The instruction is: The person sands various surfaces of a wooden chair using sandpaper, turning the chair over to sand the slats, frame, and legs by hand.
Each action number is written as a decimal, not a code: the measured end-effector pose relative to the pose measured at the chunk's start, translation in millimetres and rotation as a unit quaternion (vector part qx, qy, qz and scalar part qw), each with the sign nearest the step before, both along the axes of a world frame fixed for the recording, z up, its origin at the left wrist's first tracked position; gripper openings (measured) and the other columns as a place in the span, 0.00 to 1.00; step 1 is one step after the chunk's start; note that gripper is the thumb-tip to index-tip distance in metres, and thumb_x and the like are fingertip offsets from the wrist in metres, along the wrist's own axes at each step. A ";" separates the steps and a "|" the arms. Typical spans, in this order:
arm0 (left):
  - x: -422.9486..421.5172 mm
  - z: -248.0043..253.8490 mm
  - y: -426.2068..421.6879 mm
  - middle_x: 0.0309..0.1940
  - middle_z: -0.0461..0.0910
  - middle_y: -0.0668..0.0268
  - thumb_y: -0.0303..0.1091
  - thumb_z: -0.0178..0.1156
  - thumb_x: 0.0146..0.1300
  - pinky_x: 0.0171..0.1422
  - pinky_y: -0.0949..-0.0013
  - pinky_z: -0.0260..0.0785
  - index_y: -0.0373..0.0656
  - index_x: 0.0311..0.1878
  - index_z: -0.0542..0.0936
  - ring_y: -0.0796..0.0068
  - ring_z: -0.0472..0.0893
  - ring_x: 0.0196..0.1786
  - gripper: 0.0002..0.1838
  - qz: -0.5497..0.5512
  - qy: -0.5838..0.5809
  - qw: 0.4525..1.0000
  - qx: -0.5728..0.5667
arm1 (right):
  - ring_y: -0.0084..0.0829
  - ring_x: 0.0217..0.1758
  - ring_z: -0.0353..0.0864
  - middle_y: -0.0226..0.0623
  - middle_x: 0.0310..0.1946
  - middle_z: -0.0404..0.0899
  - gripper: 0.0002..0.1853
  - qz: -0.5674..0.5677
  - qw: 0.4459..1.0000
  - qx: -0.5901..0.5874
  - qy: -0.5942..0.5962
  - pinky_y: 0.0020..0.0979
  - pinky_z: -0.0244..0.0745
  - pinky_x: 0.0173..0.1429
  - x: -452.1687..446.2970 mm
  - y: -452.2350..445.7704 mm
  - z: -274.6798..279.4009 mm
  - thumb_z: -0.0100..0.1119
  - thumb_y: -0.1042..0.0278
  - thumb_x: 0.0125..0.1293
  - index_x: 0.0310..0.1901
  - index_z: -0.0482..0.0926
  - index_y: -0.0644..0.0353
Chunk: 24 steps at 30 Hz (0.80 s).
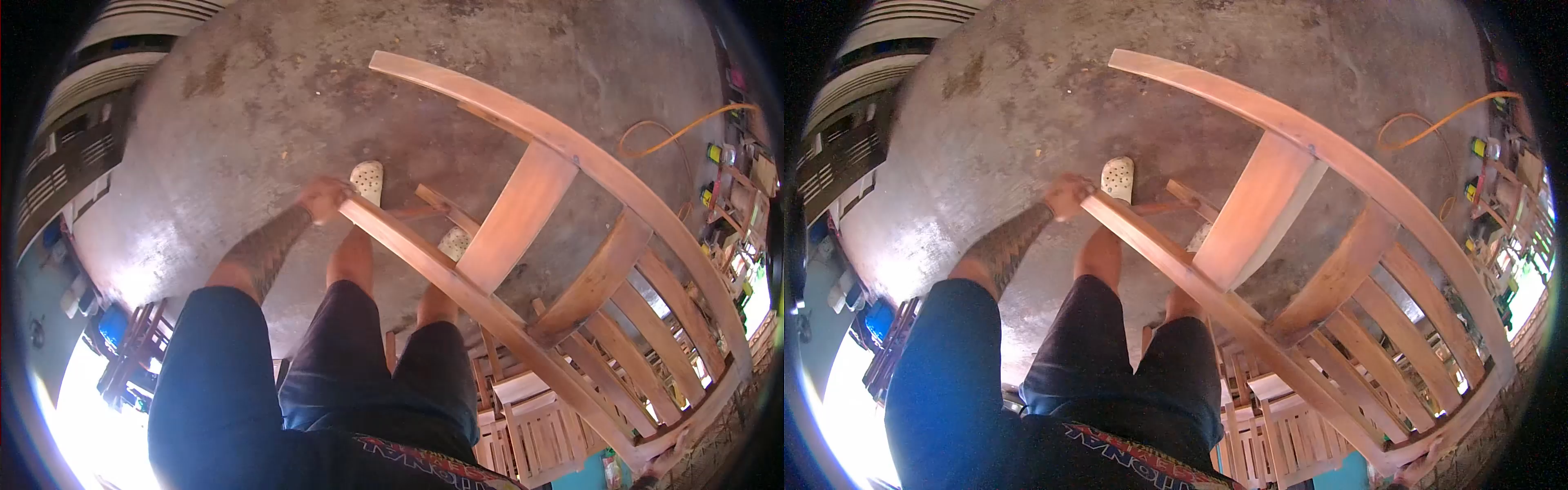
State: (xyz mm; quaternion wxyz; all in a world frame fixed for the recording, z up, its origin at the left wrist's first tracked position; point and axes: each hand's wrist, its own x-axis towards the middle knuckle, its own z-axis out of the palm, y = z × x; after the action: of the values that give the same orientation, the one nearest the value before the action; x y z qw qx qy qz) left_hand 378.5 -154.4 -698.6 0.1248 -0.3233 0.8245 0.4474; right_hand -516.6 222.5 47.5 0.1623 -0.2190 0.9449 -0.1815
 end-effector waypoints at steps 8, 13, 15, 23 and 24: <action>-111.1 121.1 104.7 0.66 0.85 0.52 0.32 0.58 0.77 0.80 0.46 0.70 0.48 0.70 0.83 0.52 0.81 0.73 0.21 0.134 0.188 0.971 -0.058 | 0.51 0.90 0.56 0.56 0.87 0.57 0.48 -0.143 0.981 -0.086 -0.100 0.55 0.50 0.92 7.4 -9.7 -2.1 0.55 0.34 0.80 0.85 0.61 0.67; -9.4 48.7 51.4 0.64 0.85 0.53 0.39 0.58 0.80 0.82 0.52 0.69 0.49 0.71 0.81 0.58 0.75 0.79 0.20 0.172 -0.131 0.976 -0.016 | 0.54 0.90 0.56 0.57 0.86 0.59 0.60 0.358 0.909 0.162 0.135 0.56 0.50 0.91 -19.5 24.2 20.5 0.58 0.20 0.70 0.85 0.60 0.67; 1.1 31.7 64.8 0.66 0.85 0.53 0.38 0.57 0.81 0.79 0.56 0.71 0.49 0.72 0.80 0.58 0.76 0.78 0.21 0.178 -0.060 0.951 -0.245 | 0.54 0.90 0.56 0.57 0.86 0.59 0.61 0.315 0.918 0.182 0.159 0.56 0.50 0.91 -37.8 32.4 20.0 0.59 0.19 0.68 0.85 0.61 0.67; -127.8 77.9 134.8 0.68 0.84 0.55 0.31 0.56 0.80 0.80 0.54 0.71 0.46 0.65 0.86 0.56 0.78 0.76 0.17 0.442 0.349 0.822 -0.082 | 0.51 0.89 0.59 0.54 0.87 0.59 0.51 0.454 0.863 0.177 0.132 0.53 0.54 0.90 -15.3 13.2 23.8 0.58 0.30 0.77 0.85 0.60 0.66; -107.4 52.1 123.5 0.67 0.84 0.54 0.32 0.57 0.80 0.79 0.54 0.72 0.45 0.64 0.86 0.54 0.79 0.74 0.16 0.424 0.328 0.843 -0.047 | 0.49 0.89 0.59 0.53 0.87 0.59 0.50 0.273 0.954 0.096 0.076 0.51 0.54 0.90 -7.0 4.0 19.5 0.58 0.32 0.79 0.85 0.61 0.66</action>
State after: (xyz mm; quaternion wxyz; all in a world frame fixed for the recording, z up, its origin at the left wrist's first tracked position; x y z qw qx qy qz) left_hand 271.1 -30.8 -646.5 -0.3701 -0.4818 0.6197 0.4968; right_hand -523.6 226.5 67.0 0.1535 -0.4651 0.8716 -0.0212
